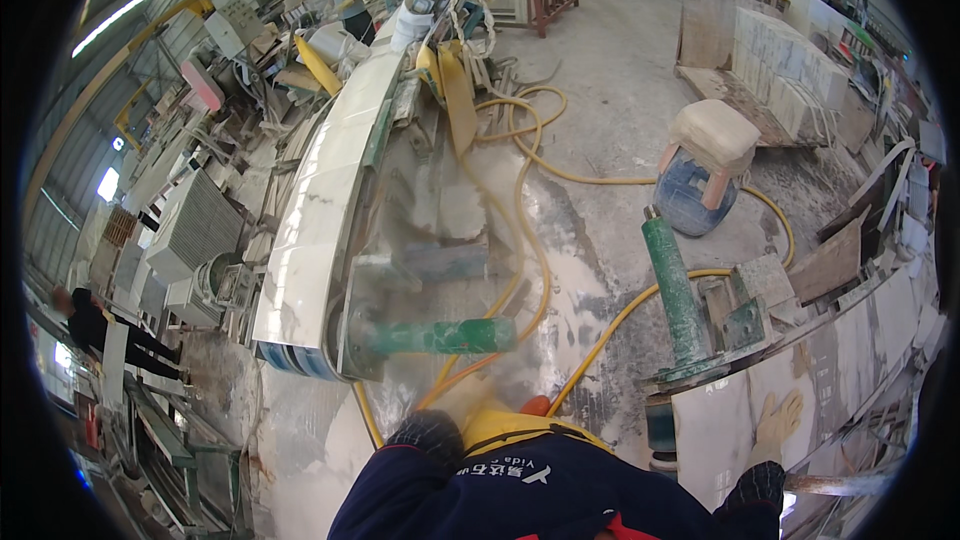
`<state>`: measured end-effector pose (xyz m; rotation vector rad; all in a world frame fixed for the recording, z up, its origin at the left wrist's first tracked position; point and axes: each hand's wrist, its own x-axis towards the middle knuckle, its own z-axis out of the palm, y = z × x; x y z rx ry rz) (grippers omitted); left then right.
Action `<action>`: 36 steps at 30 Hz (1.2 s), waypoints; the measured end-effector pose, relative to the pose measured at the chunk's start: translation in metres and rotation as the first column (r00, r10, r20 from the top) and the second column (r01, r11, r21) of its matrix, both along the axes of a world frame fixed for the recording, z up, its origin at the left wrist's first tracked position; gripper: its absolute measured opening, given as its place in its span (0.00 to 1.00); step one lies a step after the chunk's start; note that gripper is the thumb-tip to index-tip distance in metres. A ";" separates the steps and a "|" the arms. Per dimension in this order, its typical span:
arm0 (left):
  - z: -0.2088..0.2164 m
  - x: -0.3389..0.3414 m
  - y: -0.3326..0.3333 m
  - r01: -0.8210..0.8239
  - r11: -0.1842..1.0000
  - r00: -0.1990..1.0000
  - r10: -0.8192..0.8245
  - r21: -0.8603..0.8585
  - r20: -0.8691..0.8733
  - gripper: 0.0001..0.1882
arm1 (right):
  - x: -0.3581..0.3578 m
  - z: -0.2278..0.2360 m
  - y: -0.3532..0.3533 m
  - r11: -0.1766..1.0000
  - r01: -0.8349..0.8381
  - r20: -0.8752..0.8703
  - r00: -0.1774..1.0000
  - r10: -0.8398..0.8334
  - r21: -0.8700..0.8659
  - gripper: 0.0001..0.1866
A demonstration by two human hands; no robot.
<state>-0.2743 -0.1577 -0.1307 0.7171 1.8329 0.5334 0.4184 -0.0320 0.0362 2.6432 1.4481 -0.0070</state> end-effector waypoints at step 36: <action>0.041 -0.014 -0.124 -0.029 0.993 0.996 0.038 0.112 -0.084 0.19 | 0.030 -0.009 0.014 0.996 -0.067 0.036 0.997 0.065 0.059 0.40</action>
